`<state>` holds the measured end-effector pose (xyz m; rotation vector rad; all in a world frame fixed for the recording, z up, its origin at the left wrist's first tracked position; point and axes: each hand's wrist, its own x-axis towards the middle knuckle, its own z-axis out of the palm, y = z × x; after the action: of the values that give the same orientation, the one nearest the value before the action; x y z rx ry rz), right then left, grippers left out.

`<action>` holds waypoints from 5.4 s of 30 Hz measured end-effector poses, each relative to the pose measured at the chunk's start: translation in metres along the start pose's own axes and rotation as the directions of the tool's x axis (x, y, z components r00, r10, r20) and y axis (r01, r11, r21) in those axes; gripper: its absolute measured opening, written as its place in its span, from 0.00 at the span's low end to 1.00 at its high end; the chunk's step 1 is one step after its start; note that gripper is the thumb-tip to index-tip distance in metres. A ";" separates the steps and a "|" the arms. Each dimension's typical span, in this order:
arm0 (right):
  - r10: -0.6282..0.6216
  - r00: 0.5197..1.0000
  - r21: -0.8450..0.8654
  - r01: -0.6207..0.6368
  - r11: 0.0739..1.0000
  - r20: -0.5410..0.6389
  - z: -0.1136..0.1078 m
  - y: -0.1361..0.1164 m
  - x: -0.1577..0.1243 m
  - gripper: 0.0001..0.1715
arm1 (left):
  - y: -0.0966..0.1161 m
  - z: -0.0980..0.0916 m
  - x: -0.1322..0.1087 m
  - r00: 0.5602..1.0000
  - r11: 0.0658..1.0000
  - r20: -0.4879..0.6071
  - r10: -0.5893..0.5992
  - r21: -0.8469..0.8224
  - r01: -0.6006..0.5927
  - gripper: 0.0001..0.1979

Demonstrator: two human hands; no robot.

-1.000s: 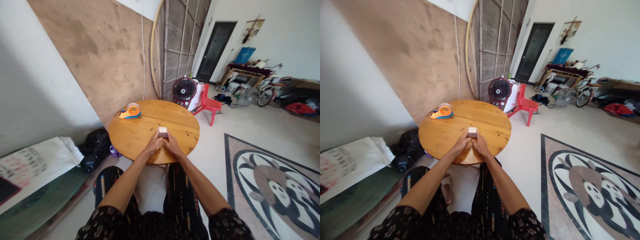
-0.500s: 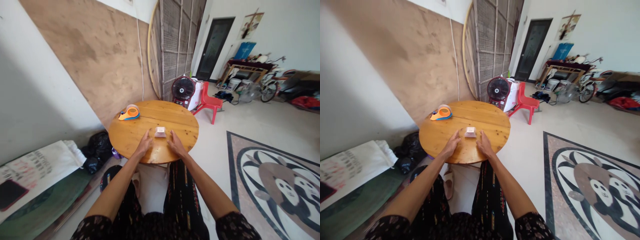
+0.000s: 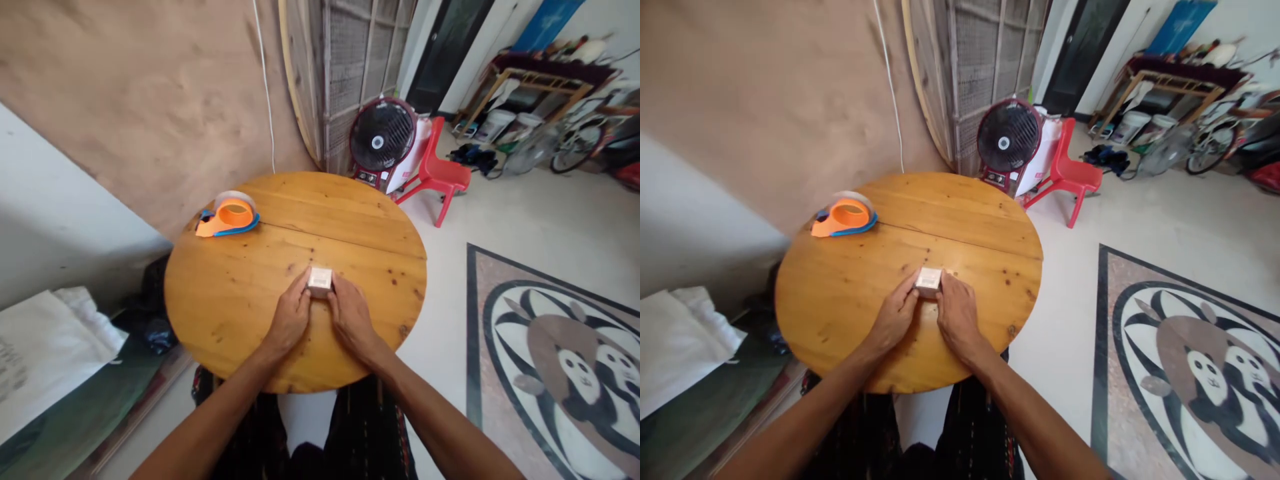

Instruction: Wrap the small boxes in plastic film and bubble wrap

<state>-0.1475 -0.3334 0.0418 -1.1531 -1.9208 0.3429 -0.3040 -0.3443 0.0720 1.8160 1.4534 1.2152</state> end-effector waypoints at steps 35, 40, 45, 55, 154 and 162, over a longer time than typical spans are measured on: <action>-0.249 0.967 -0.034 0.248 0.968 -0.051 -0.019 0.008 0.016 0.30 | 0.010 -0.019 0.001 0.991 0.989 -0.102 0.082 0.129 -0.068 0.20; -0.250 0.968 -0.090 0.248 0.965 -0.021 -0.016 -0.001 0.014 0.30 | 0.011 -0.020 -0.006 0.975 0.956 -0.150 0.165 0.265 -0.121 0.19; -0.176 0.984 -0.036 0.177 0.984 0.042 -0.015 0.010 0.017 0.32 | 0.004 -0.022 -0.001 0.991 0.974 -0.124 0.060 0.223 -0.031 0.22; -0.248 0.969 -0.013 0.248 0.969 -0.008 -0.021 0.012 0.014 0.25 | 0.008 -0.028 -0.002 0.985 0.960 -0.032 0.169 0.234 -0.157 0.19; -0.372 0.850 0.110 0.357 0.927 0.374 -0.054 -0.013 0.083 0.12 | 0.005 -0.028 0.000 0.990 0.987 0.101 0.099 0.116 -0.111 0.30; -0.384 0.872 0.352 0.272 0.896 0.304 -0.064 0.008 0.091 0.09 | 0.006 -0.028 -0.002 0.987 0.985 0.158 0.004 -0.168 0.023 0.34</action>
<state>-0.1122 -0.2661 0.1233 -0.5661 -2.2504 0.6717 -0.3255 -0.3522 0.0894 1.7456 1.2311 1.1266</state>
